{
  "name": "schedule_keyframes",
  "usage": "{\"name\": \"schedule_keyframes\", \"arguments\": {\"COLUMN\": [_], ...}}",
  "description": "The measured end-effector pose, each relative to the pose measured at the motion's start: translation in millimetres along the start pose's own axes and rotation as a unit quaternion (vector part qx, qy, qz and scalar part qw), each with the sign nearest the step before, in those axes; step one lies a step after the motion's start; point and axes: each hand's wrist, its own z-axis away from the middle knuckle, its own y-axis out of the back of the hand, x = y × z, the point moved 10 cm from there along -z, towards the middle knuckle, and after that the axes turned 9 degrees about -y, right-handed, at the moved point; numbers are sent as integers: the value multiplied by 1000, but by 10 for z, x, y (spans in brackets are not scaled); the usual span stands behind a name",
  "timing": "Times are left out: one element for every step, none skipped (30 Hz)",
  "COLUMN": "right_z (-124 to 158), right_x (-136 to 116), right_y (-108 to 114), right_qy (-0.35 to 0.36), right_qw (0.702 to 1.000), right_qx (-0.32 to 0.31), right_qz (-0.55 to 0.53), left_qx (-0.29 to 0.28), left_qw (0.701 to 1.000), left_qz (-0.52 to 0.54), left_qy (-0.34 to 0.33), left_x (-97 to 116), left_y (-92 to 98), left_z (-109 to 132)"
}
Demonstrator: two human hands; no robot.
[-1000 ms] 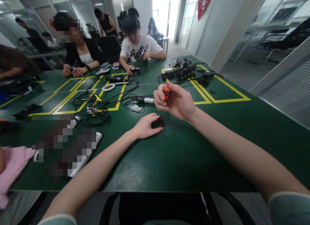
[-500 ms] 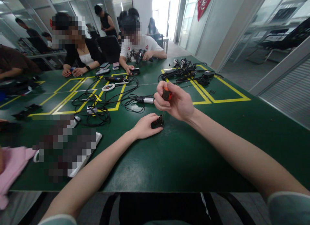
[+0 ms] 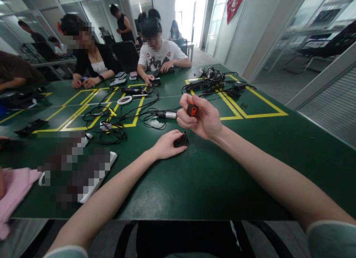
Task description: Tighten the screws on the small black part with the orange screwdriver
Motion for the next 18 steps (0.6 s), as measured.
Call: {"name": "schedule_keyframes", "arguments": {"right_z": [-3,-8,-17,-26,-34,-40,-45,-46,-45,-41,-35,-27,-19,-12,-7,-6,-8,-13], "right_x": [-14,-23,-24,-17,-6,6,15,20,21,20,18,19,19,21,24,27,33,40], "right_y": [-5,0,12,29,47,63,70,70,62,52,42,33,22,10,-5,-20,-36,-48], "right_qy": [4,3,-3,-14,-26,-38,-47,-50,-49,-45,-39,-33,-27,-23,-20,-19,-20,-24], "right_qw": [1000,1000,1000,1000,999,999,998,998,999,999,999,999,1000,1000,1000,1000,1000,1000], "right_qx": [-3,-1,5,13,21,27,27,23,16,8,1,-4,-8,-11,-13,-14,-15,-13], "right_qz": [-1,1,6,13,19,22,21,17,11,5,-1,-7,-11,-13,-13,-10,-4,4], "left_qx": [-1,-1,-2,-3,-4,-4,-5,-5,-6,-5,-4,-3,-2,-2,-2,-3,-4,-5], "left_qw": [1000,1000,1000,1000,1000,1000,1000,1000,1000,1000,1000,1000,1000,1000,1000,1000,1000,1000], "left_qz": [1,2,3,4,4,4,4,3,3,3,4,4,5,5,5,4,3,3], "left_qy": [0,1,0,0,1,2,2,3,3,3,4,4,6,7,7,7,7,7], "left_x": [2,5,10,13,16,17,18,18,16,14,11,7,2,-1,-2,-1,3,8], "left_y": [1,2,4,4,5,6,7,6,4,3,2,0,-2,-3,-4,-5,-5,-4], "left_z": [1,2,3,3,4,4,5,5,5,5,6,6,6,6,4,2,-1,-4]}}
